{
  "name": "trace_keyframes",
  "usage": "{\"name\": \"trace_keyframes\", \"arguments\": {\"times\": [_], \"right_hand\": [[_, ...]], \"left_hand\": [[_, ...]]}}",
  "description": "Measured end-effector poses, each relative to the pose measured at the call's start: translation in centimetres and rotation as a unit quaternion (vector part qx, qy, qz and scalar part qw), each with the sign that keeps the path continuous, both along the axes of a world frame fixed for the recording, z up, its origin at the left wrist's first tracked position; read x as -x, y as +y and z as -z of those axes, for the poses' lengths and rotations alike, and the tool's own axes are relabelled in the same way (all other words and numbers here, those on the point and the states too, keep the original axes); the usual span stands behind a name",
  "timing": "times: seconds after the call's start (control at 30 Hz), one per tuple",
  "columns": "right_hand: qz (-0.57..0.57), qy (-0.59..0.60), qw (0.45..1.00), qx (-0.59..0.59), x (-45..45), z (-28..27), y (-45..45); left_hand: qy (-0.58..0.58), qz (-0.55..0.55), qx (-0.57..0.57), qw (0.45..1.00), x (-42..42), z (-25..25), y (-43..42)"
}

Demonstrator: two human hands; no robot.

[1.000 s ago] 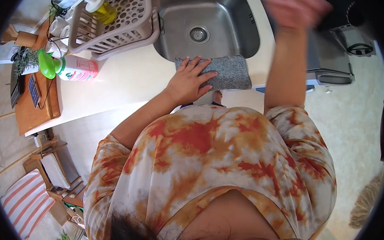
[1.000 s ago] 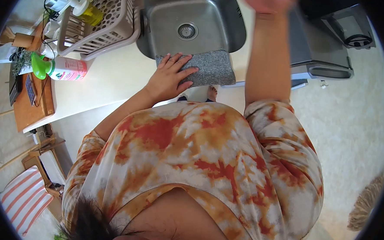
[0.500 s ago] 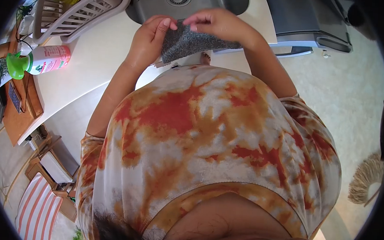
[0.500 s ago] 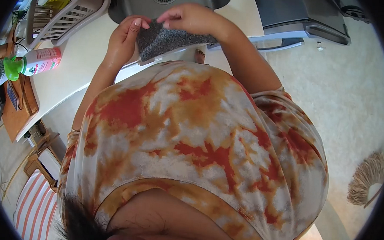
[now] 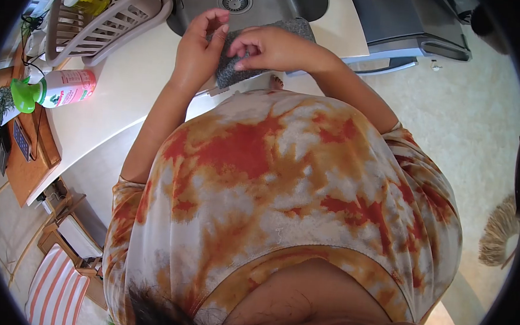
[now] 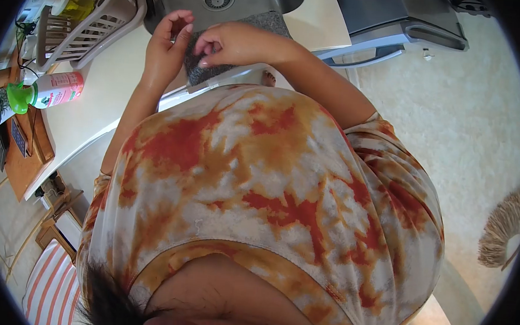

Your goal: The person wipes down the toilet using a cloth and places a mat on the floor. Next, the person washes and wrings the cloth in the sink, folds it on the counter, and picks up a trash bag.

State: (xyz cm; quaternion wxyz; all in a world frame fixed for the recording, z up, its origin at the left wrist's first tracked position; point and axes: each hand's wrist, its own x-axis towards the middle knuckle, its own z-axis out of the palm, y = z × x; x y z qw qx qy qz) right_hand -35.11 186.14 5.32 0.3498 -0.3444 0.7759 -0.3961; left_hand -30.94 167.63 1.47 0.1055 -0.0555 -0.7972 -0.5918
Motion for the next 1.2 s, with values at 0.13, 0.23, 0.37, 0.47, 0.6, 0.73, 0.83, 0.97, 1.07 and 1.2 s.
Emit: {"name": "trace_keyframes", "arguments": {"times": [0.13, 0.23, 0.37, 0.47, 0.6, 0.73, 0.83, 0.97, 1.07, 1.2], "right_hand": [[-0.127, 0.166, 0.977, -0.030, -0.5, 1.2, 1.4], [-0.157, 0.250, 0.955, -0.031, -1.4, 3.6, 2.0], [-0.091, 0.270, 0.958, 0.007, -1.2, 4.7, 1.8], [-0.032, 0.120, 0.992, -0.009, 0.0, 3.8, 1.5], [0.023, -0.012, 0.999, -0.021, 1.1, 3.1, 1.4], [0.043, -0.028, 0.999, 0.004, 1.1, 3.4, 1.5], [0.046, -0.051, 0.998, -0.007, 1.0, 3.1, 1.4], [0.033, 0.030, 0.999, 0.027, 0.7, 2.2, 0.9], [-0.002, 0.120, 0.987, 0.104, 0.3, 1.3, -0.1], [-0.039, 0.280, 0.953, 0.109, 0.0, 1.2, -1.3]], "left_hand": [[-0.090, 0.085, 0.007, 0.992, -0.8, -0.2, -1.3], [-0.137, 0.177, 0.019, 0.974, -1.3, 0.3, -2.0], [-0.004, 0.235, 0.114, 0.965, -1.4, 0.7, -2.6], [0.068, 0.236, 0.180, 0.952, -1.7, 0.6, -2.5], [0.039, 0.246, 0.201, 0.947, -1.4, 1.0, -2.8], [-0.031, 0.241, 0.162, 0.956, -1.2, 0.9, -3.1], [-0.017, 0.245, 0.147, 0.958, -1.0, 1.3, -3.2], [-0.025, 0.246, 0.148, 0.958, -0.8, 1.2, -3.3], [-0.027, 0.245, 0.137, 0.959, -0.9, 1.0, -3.2], [-0.047, 0.242, 0.145, 0.958, -0.9, 0.8, -3.3]]}}
